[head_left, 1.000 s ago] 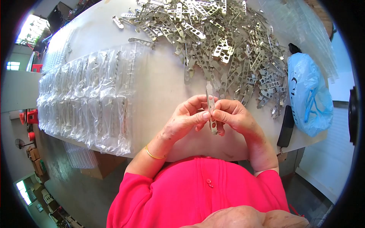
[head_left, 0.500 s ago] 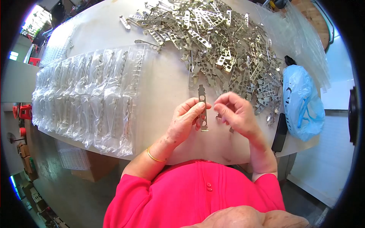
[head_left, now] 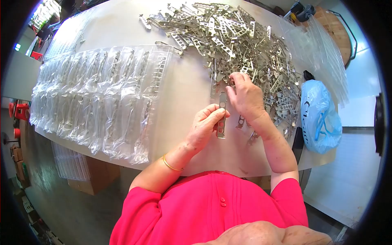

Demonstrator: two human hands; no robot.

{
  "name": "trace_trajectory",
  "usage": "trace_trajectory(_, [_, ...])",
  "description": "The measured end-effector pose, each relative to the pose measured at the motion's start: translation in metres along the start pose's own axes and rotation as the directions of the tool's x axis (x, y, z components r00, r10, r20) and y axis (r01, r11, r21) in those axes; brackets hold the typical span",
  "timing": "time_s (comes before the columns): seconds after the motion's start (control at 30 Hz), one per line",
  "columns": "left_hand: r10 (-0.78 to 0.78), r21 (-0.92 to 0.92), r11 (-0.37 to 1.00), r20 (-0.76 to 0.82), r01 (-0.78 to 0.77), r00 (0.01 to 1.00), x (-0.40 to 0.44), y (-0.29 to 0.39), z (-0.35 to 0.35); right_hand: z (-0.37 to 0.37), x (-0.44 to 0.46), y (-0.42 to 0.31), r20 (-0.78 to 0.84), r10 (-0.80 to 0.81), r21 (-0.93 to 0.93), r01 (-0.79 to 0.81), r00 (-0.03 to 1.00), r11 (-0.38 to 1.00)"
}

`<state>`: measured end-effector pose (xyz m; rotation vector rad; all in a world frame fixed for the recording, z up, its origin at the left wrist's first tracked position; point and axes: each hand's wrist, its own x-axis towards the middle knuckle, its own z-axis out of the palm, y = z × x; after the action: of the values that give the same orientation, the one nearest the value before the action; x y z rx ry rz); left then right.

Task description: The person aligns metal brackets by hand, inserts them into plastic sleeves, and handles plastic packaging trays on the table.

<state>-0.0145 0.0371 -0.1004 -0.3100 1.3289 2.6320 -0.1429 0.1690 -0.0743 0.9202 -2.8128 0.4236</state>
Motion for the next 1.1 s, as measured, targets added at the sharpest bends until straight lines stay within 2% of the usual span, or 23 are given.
trace_trajectory(0.03, [0.002, -0.022, 1.000, -0.008, -0.002, 1.000, 0.000, 0.000, 0.001, -0.001, 0.001, 0.003, 0.001, -0.001, -0.002, 0.001, 1.000, 1.000])
trace_trajectory(0.13, [0.005, -0.091, 0.996, 0.005, -0.004, 1.000, 0.002, -0.004, -0.003, -0.008, 0.005, 0.007, -0.012, 0.110, 0.195, -0.105, 0.994, 0.975])
trace_trajectory(0.17, [0.008, -0.136, 0.991, 0.024, -0.004, 1.000, 0.003, -0.005, -0.004, -0.012, 0.005, 0.006, -0.013, 0.112, 0.192, -0.107, 0.994, 0.975])
trace_trajectory(0.2, [0.007, -0.137, 0.991, 0.026, -0.003, 1.000, 0.003, -0.006, -0.002, -0.016, 0.004, 0.007, -0.018, 0.152, 0.290, -0.141, 0.988, 0.947])
trace_trajectory(0.27, [-0.005, -0.291, 0.957, -0.030, -0.004, 1.000, 0.003, -0.003, 0.005, -0.020, 0.002, 0.010, -0.038, 0.191, 0.462, -0.152, 0.981, 0.874])
trace_trajectory(0.3, [-0.006, -0.292, 0.957, -0.030, -0.003, 1.000, 0.003, -0.003, 0.004, -0.025, -0.001, 0.010, -0.036, 0.192, 0.461, -0.154, 0.981, 0.874])
trace_trajectory(0.4, [-0.021, -0.299, 0.954, 0.004, 0.021, 1.000, 0.003, -0.001, -0.002, -0.048, -0.014, 0.008, 0.113, 0.214, 0.654, -0.234, 0.970, 0.719])
trace_trajectory(0.5, [-0.027, -0.384, 0.923, -0.013, 0.020, 1.000, 0.005, -0.003, -0.005, -0.061, -0.032, 0.014, 0.193, 0.226, 0.712, -0.295, 0.955, 0.638])
trace_trajectory(0.53, [0.007, -0.376, 0.926, -0.064, -0.031, 0.998, 0.006, -0.002, -0.003, -0.056, -0.036, 0.020, 0.081, 0.166, 0.729, -0.172, 0.983, 0.662])
trace_trajectory(0.57, [0.040, -0.364, 0.928, -0.115, -0.080, 0.993, 0.006, -0.001, -0.002, -0.057, -0.041, 0.026, 0.087, 0.175, 0.730, -0.182, 0.981, 0.659])
trace_trajectory(0.6, [0.065, -0.284, 0.952, -0.172, -0.113, 0.983, 0.005, -0.001, -0.001, -0.061, -0.047, 0.030, 0.164, 0.158, 0.711, -0.228, 0.974, 0.665])
trace_trajectory(0.63, [0.052, -0.283, 0.954, -0.172, -0.100, 0.984, 0.005, -0.002, -0.002, -0.065, -0.052, 0.032, 0.242, 0.142, 0.690, -0.273, 0.960, 0.671])
trace_trajectory(0.67, [0.101, -0.171, 0.976, -0.198, -0.136, 0.975, 0.005, -0.002, -0.003, -0.077, -0.053, 0.028, 0.367, 0.142, 0.648, -0.362, 0.919, 0.671])
trace_trajectory(0.7, [0.153, -0.056, 0.984, -0.216, -0.168, 0.965, 0.005, -0.002, -0.003, -0.085, -0.054, 0.027, 0.374, 0.151, 0.649, -0.374, 0.915, 0.663])
trace_trajectory(0.77, [0.142, -0.030, 0.988, -0.205, -0.151, 0.968, 0.004, 0.001, 0.002, -0.094, -0.055, 0.028, 0.524, 0.017, 0.593, -0.379, 0.852, 0.710])
trace_trajectory(0.83, [0.159, 0.141, 0.980, -0.144, -0.139, 0.977, 0.004, 0.001, 0.006, -0.095, -0.055, 0.029, 0.543, -0.013, 0.610, -0.384, 0.840, 0.693])
trace_trajectory(0.87, [0.151, 0.141, 0.981, -0.141, -0.131, 0.979, 0.003, 0.001, 0.007, -0.096, -0.054, 0.029, 0.568, -0.032, 0.619, -0.401, 0.822, 0.676])
trace_trajectory(0.9, [0.098, 0.186, 0.979, -0.074, -0.083, 0.992, 0.002, 0.002, 0.007, -0.096, -0.053, 0.030, 0.592, -0.052, 0.626, -0.417, 0.805, 0.659])
trace_trajectory(0.93, [0.044, 0.234, 0.971, -0.008, -0.041, 0.999, 0.001, 0.002, 0.007, -0.093, -0.053, 0.033, 0.592, -0.046, 0.625, -0.423, 0.804, 0.657])
trace_trajectory(1.03, [0.014, 0.199, 0.980, 0.028, -0.019, 1.000, 0.000, 0.002, 0.010, -0.085, -0.053, 0.036, 0.536, -0.053, 0.649, -0.371, 0.843, 0.664])
trace_trajectory(1.07, [0.012, 0.201, 0.979, 0.034, -0.019, 0.999, 0.000, 0.001, 0.008, -0.084, -0.052, 0.033, 0.563, -0.007, 0.707, -0.477, 0.827, 0.522])
trace_trajectory(1.1, [0.017, 0.097, 0.995, 0.028, -0.020, 0.999, 0.001, -0.002, 0.006, -0.083, -0.051, 0.032, 0.594, 0.029, 0.743, -0.562, 0.804, 0.362])
